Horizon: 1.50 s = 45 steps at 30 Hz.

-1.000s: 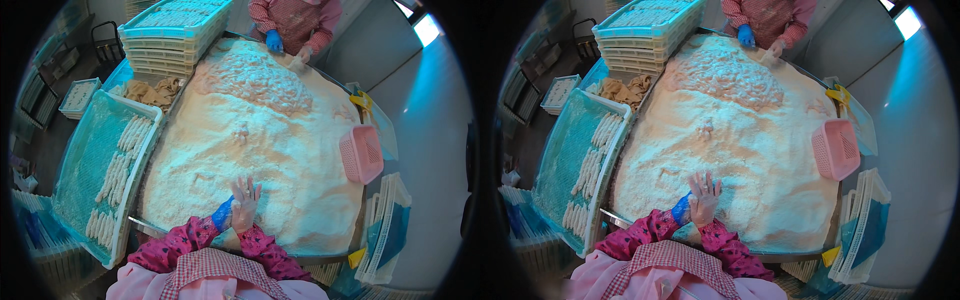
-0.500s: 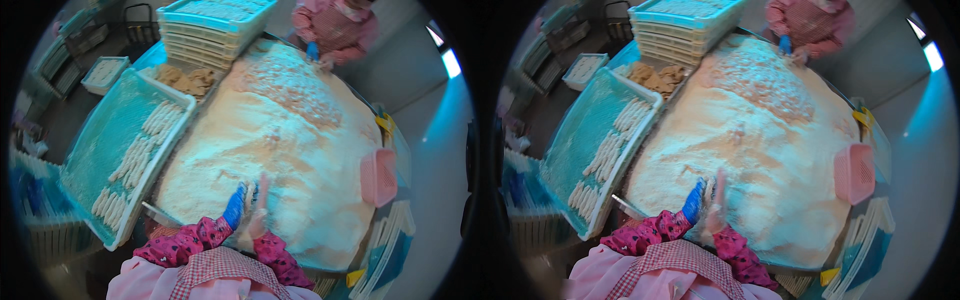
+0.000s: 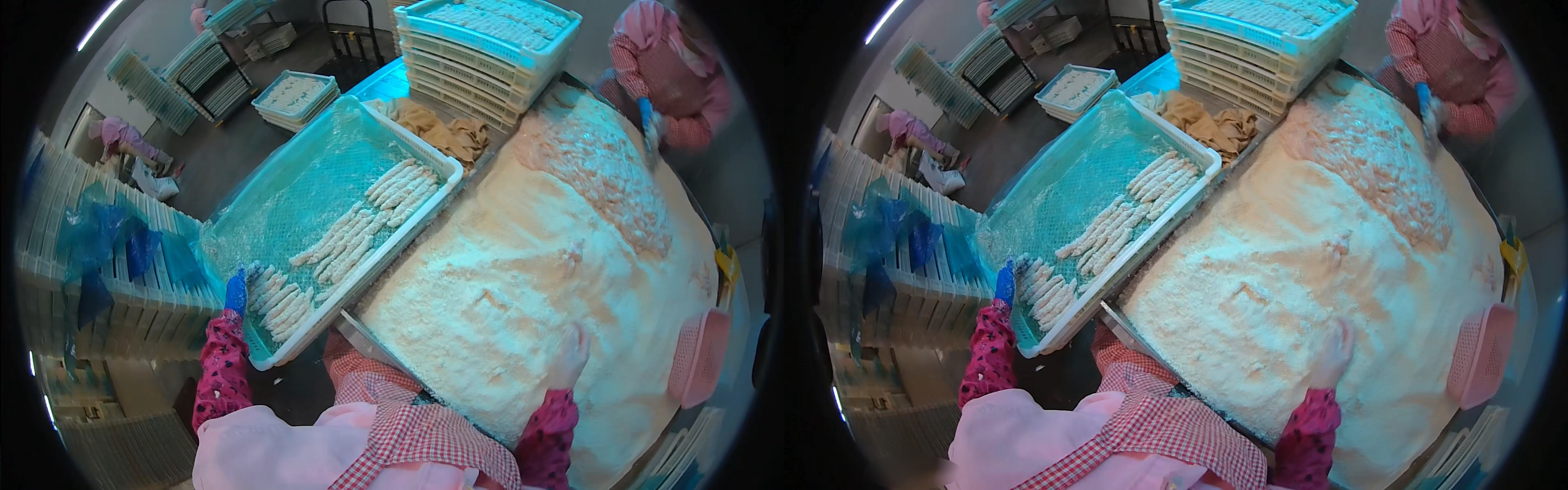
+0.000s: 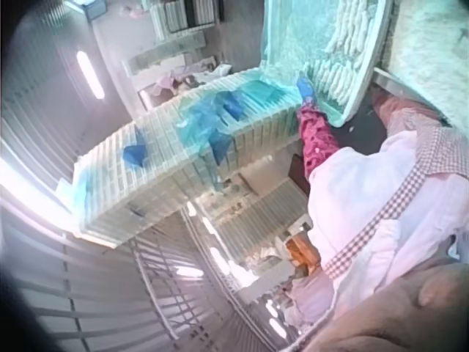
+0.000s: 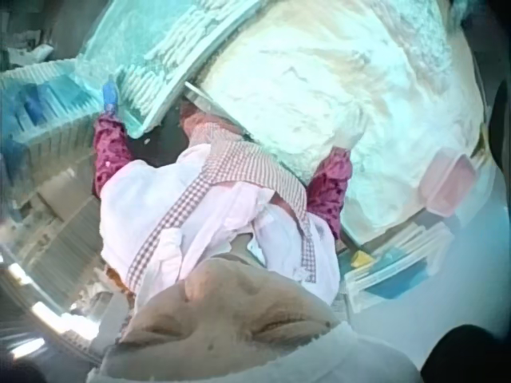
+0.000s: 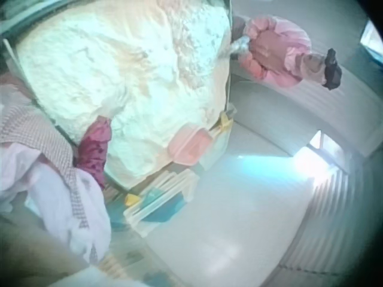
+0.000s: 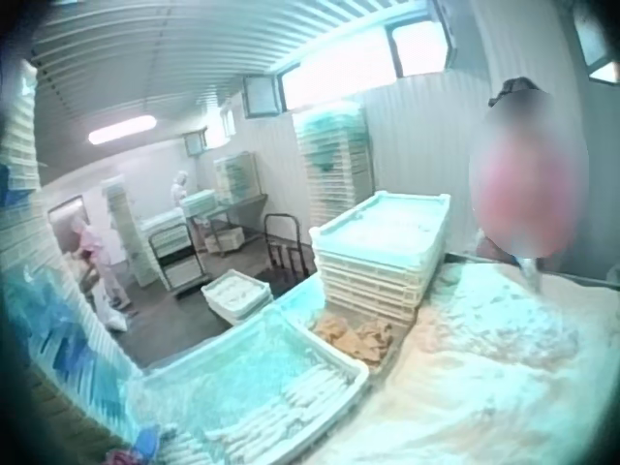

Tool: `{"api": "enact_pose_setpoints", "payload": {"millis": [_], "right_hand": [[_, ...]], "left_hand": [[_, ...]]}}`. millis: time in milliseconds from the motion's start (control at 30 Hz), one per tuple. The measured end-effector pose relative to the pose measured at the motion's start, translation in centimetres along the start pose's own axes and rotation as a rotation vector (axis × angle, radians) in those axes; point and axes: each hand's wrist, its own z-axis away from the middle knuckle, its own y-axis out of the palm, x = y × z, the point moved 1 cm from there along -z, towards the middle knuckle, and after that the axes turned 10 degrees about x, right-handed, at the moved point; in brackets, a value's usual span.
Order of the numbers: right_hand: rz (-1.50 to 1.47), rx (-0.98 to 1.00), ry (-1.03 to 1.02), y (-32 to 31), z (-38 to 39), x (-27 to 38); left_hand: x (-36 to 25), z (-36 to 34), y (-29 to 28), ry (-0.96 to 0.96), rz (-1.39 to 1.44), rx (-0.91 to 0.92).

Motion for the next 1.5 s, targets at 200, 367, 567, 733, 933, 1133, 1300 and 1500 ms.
{"api": "enact_pose_setpoints", "payload": {"millis": [200,367,567,733,933,1133,1300,1500], "right_hand": [[0.97,0.359,-0.608,6.0,0.4,2.4],[0.794,0.036,-0.679,-0.4,0.5,-1.0],[0.848,0.193,-0.538,0.9,4.2,1.0],[0.413,-0.453,-0.215,-8.2,4.1,-0.9],[1.078,-0.005,-0.448,-1.9,5.2,0.6],[1.01,-0.392,-0.41,-8.9,4.5,-2.3],[0.117,-0.101,0.005,-4.4,2.9,-0.7],[0.418,-0.112,-0.21,-7.4,4.2,-1.3]], "left_hand": [[-7.1,1.0,20.1,0.494,-0.196,0.03],[-10.9,4.2,39.1,0.787,-0.873,0.663],[-3.7,1.4,53.0,0.897,-0.739,0.846],[-2.2,11.8,54.4,0.078,-0.367,1.477],[0.1,11.0,54.4,1.296,-1.059,1.155],[-3.0,0.6,48.0,0.972,-0.929,0.682],[-5.6,3.8,51.0,0.159,-0.224,0.989],[-5.6,1.3,48.2,0.45,-0.643,0.908]]}}
